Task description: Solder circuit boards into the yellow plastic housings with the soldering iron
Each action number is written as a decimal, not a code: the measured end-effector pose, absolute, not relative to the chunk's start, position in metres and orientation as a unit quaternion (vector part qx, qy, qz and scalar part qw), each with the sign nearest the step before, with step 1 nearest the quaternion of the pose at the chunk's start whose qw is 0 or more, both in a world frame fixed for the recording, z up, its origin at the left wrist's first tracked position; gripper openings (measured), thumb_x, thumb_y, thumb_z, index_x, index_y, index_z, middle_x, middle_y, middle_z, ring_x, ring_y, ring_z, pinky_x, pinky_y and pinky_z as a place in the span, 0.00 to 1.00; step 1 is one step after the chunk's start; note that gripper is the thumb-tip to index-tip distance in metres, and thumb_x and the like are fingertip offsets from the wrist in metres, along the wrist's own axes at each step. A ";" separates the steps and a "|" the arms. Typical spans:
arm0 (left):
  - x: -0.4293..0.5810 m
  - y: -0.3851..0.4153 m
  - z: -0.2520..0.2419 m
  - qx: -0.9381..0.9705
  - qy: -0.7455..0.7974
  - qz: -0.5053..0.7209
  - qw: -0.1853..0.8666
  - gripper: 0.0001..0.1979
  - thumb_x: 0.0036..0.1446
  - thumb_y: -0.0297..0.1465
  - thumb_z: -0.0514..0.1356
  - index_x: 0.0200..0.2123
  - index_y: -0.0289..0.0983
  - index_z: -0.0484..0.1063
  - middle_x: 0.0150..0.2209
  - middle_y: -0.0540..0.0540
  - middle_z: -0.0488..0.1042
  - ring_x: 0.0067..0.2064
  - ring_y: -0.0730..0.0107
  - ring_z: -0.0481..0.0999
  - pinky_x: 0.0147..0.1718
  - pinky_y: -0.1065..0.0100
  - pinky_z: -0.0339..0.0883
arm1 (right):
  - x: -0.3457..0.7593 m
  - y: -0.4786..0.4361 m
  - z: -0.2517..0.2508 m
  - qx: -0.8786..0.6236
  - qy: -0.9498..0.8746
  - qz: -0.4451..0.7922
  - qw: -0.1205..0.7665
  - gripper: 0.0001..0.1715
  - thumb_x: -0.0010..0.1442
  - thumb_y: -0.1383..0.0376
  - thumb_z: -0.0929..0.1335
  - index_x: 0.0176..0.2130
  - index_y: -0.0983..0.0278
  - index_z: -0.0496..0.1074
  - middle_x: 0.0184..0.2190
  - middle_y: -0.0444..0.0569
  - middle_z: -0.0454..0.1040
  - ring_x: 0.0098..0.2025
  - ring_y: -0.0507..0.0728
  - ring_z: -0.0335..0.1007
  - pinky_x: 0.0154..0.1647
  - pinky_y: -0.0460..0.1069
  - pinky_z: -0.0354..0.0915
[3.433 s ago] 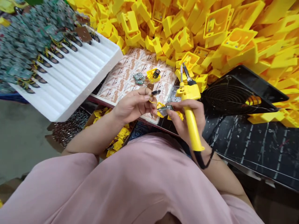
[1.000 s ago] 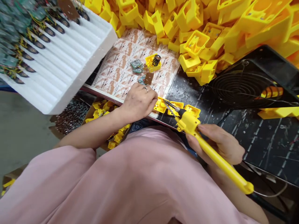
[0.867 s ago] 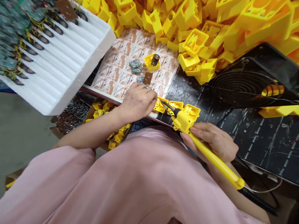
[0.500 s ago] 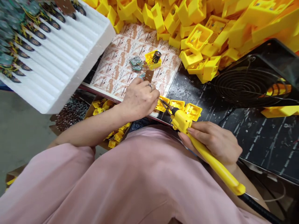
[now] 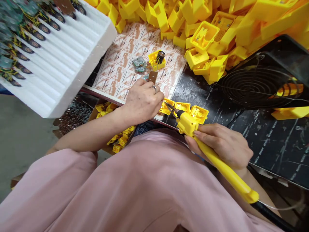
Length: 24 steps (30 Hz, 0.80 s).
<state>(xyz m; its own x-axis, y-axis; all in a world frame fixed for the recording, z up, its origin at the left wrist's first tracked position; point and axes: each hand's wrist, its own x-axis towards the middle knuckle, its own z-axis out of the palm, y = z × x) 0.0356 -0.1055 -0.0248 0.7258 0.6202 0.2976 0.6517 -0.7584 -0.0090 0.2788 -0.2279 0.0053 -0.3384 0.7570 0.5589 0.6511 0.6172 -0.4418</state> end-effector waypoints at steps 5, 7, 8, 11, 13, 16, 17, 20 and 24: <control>0.035 -0.105 -0.026 -0.924 -0.347 -0.154 0.052 0.15 0.64 0.30 0.53 0.26 0.38 0.74 0.25 0.47 0.71 0.33 0.63 0.72 0.36 0.56 0.64 | 0.289 -0.243 0.005 -0.522 -0.709 0.093 0.465 0.19 0.57 0.71 0.77 0.46 0.53 0.78 0.34 0.44 0.82 0.29 0.56 0.78 0.25 0.51 0.75; 0.035 -0.105 -0.025 -0.925 -0.346 -0.150 0.042 0.16 0.65 0.30 0.52 0.26 0.38 0.73 0.25 0.46 0.71 0.33 0.62 0.72 0.36 0.56 0.63 | 0.288 -0.247 0.000 -0.539 -0.679 0.102 0.487 0.25 0.56 0.70 0.78 0.50 0.50 0.79 0.35 0.43 0.82 0.30 0.56 0.78 0.24 0.51 0.74; 0.035 -0.105 -0.025 -0.926 -0.346 -0.147 0.037 0.16 0.65 0.30 0.52 0.26 0.38 0.73 0.25 0.46 0.71 0.33 0.62 0.72 0.36 0.56 0.63 | 0.288 -0.247 -0.001 -0.547 -0.664 0.113 0.497 0.27 0.56 0.69 0.79 0.53 0.50 0.79 0.35 0.43 0.82 0.30 0.56 0.78 0.25 0.51 0.73; 0.035 -0.105 -0.022 -0.928 -0.346 -0.134 0.032 0.16 0.65 0.30 0.52 0.26 0.38 0.74 0.26 0.45 0.71 0.34 0.61 0.71 0.37 0.56 0.63 | 0.285 -0.244 -0.005 -0.578 -0.608 0.114 0.532 0.33 0.56 0.64 0.80 0.60 0.50 0.77 0.43 0.45 0.83 0.33 0.56 0.80 0.27 0.50 0.74; 0.035 -0.105 -0.022 -0.927 -0.350 -0.127 0.034 0.16 0.65 0.30 0.52 0.26 0.38 0.74 0.26 0.45 0.72 0.34 0.61 0.71 0.37 0.56 0.63 | 0.285 -0.237 -0.008 -0.584 -0.572 0.089 0.569 0.30 0.59 0.56 0.79 0.59 0.51 0.77 0.47 0.48 0.82 0.34 0.56 0.80 0.27 0.50 0.74; 0.034 -0.106 -0.021 -0.926 -0.356 -0.120 0.040 0.17 0.66 0.30 0.52 0.26 0.38 0.76 0.27 0.45 0.74 0.35 0.61 0.72 0.37 0.57 0.62 | 0.289 -0.223 -0.019 -0.556 -0.522 0.138 0.632 0.30 0.67 0.40 0.67 0.51 0.56 0.83 0.31 0.48 0.80 0.26 0.57 0.76 0.20 0.51 0.69; 0.034 -0.106 -0.021 -0.926 -0.356 -0.118 0.042 0.18 0.67 0.30 0.52 0.27 0.38 0.76 0.27 0.45 0.75 0.35 0.60 0.73 0.37 0.57 0.62 | 0.292 -0.219 -0.023 -0.547 -0.503 0.176 0.646 0.35 0.67 0.36 0.64 0.49 0.57 0.83 0.25 0.47 0.76 0.22 0.57 0.73 0.17 0.51 0.66; 0.030 -0.108 -0.023 -0.926 -0.356 -0.120 0.029 0.18 0.68 0.32 0.52 0.30 0.37 0.79 0.30 0.44 0.78 0.37 0.58 0.75 0.40 0.55 0.63 | 0.301 -0.209 -0.037 -0.541 -0.469 0.255 0.650 0.41 0.67 0.32 0.60 0.45 0.59 0.83 0.17 0.44 0.68 0.16 0.57 0.66 0.14 0.52 0.61; 0.025 -0.111 -0.028 -0.912 -0.384 -0.139 -0.025 0.15 0.68 0.33 0.54 0.36 0.38 0.81 0.33 0.45 0.81 0.40 0.57 0.78 0.46 0.53 0.64 | 0.303 -0.206 -0.044 -0.544 -0.447 0.207 0.680 0.32 0.70 0.39 0.61 0.37 0.57 0.81 0.14 0.40 0.60 0.14 0.54 0.61 0.15 0.51 0.62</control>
